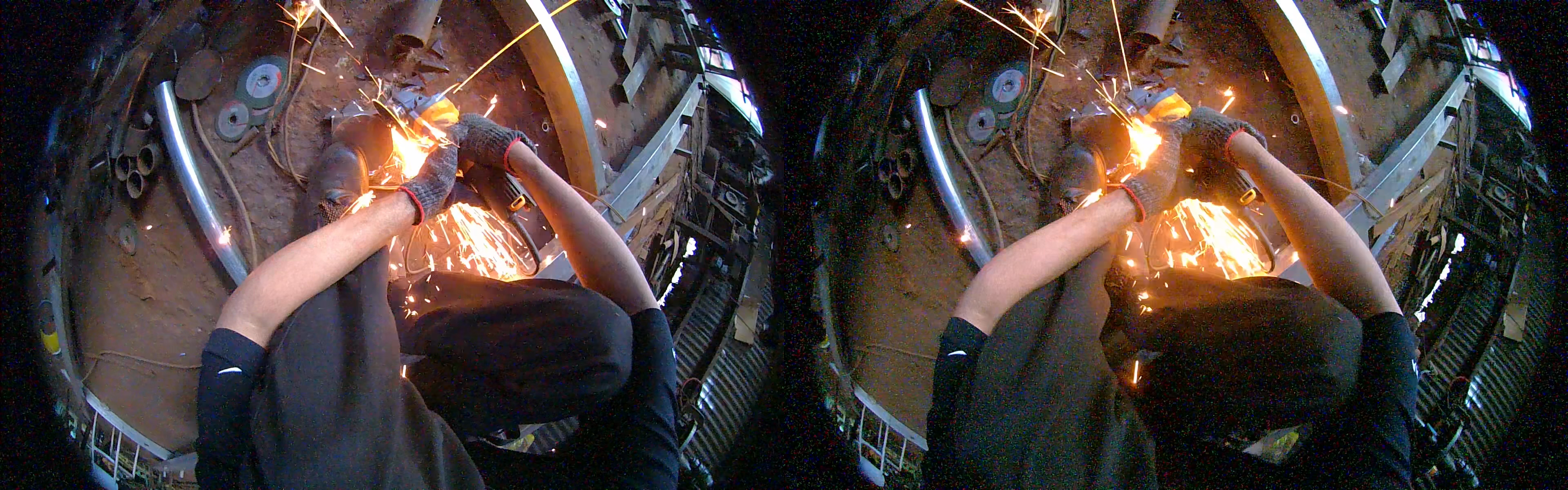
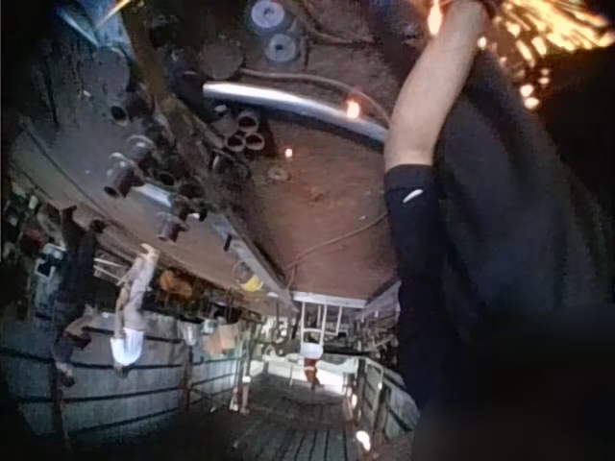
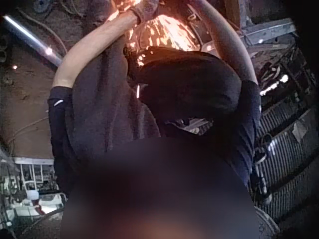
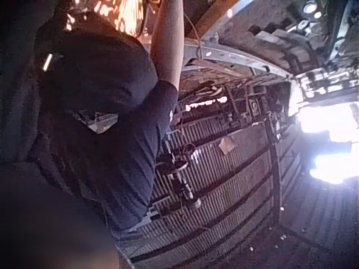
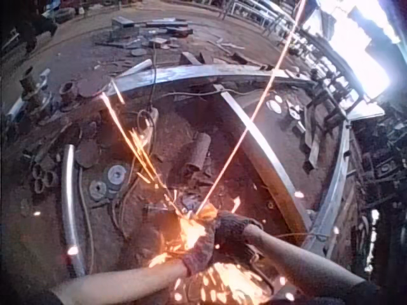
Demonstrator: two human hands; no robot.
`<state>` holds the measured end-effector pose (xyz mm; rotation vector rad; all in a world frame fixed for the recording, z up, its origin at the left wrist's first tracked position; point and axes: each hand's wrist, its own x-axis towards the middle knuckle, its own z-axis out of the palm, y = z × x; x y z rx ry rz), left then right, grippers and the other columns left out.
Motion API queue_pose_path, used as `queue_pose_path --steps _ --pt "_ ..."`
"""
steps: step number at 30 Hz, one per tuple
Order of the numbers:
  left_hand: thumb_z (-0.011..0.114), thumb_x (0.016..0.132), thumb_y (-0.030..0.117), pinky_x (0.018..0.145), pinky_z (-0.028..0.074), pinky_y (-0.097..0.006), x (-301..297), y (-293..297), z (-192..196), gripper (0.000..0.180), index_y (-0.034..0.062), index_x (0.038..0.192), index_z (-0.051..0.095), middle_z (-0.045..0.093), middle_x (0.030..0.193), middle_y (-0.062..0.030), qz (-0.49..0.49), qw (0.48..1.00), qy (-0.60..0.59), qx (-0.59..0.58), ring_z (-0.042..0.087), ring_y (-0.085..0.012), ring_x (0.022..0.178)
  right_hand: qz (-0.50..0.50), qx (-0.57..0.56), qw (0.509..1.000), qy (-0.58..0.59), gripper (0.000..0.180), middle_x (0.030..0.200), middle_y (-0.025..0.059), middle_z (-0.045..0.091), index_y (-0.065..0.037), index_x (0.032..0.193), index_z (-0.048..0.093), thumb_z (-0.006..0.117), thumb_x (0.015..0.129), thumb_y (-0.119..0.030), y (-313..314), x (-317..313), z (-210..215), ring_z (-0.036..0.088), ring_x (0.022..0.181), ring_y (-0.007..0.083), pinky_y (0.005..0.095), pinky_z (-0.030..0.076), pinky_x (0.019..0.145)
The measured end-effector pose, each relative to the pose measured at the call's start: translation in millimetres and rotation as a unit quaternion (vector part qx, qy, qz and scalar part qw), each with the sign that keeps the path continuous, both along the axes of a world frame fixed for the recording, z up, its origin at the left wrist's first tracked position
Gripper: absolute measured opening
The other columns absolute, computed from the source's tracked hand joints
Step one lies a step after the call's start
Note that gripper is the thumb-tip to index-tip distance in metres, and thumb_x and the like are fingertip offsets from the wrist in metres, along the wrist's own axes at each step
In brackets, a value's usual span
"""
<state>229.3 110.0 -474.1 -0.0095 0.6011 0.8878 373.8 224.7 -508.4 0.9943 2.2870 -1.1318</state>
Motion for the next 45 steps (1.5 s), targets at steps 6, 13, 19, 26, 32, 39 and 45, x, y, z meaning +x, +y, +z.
queue_pose_path --steps 6,13,19,26,32,39,45 --pt "0.035 0.096 0.077 0.094 0.056 -0.057 13 -6 -4 0.075 0.0169 0.136 0.059 0.064 0.133 -0.0066 -0.045 0.999 -0.007 -0.006 0.063 -0.0288 0.119 -0.115 -0.073 0.99 0.021 0.042 0.105 0.0126 0.075 -0.008 0.115 0.071 0.078 0.079 -0.027 -19 8 11 0.068 0.092 0.0192 0.0365 0.055 0.083" --pt "0.037 0.094 0.078 0.097 0.053 -0.062 8 -3 -11 0.078 0.016 0.139 0.052 0.059 0.137 -0.0112 -0.004 0.999 0.004 0.046 0.058 -0.0361 0.125 0.007 0.024 0.999 -0.034 0.037 0.103 0.0164 0.074 -0.014 0.117 0.071 0.073 0.082 -0.024 -3 -5 4 0.073 0.091 0.0296 0.0402 0.055 0.08" --pt "0.046 0.098 0.069 0.091 0.056 -0.061 -2 -3 7 0.069 0.0139 0.139 0.051 0.059 0.133 -0.0112 0.007 0.999 0.031 0.007 0.06 -0.0354 0.119 -0.079 0.022 0.997 0.014 0.038 0.091 0.0179 0.075 -0.011 0.106 0.073 0.077 0.072 -0.025 -4 -17 25 0.073 0.081 0.0312 0.0429 0.057 0.074" --pt "0.045 0.094 0.075 0.082 0.06 -0.062 -13 6 18 0.08 0.0097 0.139 0.049 0.057 0.135 -0.0138 0.0 0.998 0.057 0.024 0.066 -0.0426 0.108 -0.079 -0.028 0.994 -0.071 0.036 0.089 0.0172 0.075 -0.011 0.107 0.073 0.077 0.075 -0.028 4 -39 52 0.073 0.081 0.0305 0.0413 0.056 0.076" --pt "0.051 0.1 0.059 0.077 0.062 -0.06 -15 12 -2 0.059 0.0104 0.132 0.056 0.063 0.127 -0.0124 0.036 0.999 0.001 -0.005 0.069 -0.0366 0.101 -0.173 -0.073 0.981 -0.054 0.041 0.087 0.0089 0.074 -0.001 0.102 0.072 0.074 0.085 -0.038 8 -43 39 0.065 0.078 0.0164 0.0369 0.051 0.072" --pt "0.046 0.094 0.074 0.077 0.061 -0.057 -11 14 -24 0.071 0.0122 0.127 0.061 0.066 0.12 -0.0124 0.004 0.994 0.088 0.057 0.069 -0.0369 0.098 -0.196 -0.084 0.974 -0.077 0.042 0.094 0.0031 0.074 -0.008 0.113 0.075 0.077 0.085 -0.04 9 -54 35 0.067 0.09 0.0164 0.0346 0.052 0.082" --pt "0.042 0.095 0.076 0.076 0.06 -0.064 -20 10 -3 0.075 0.0125 0.132 0.057 0.066 0.12 -0.0139 0.019 0.996 0.085 0.003 0.067 -0.0389 0.105 -0.247 -0.095 0.962 -0.063 0.046 0.095 0.006 0.077 -0.005 0.108 0.074 0.08 0.08 -0.041 5 -61 42 0.07 0.088 0.0184 0.0362 0.054 0.081"
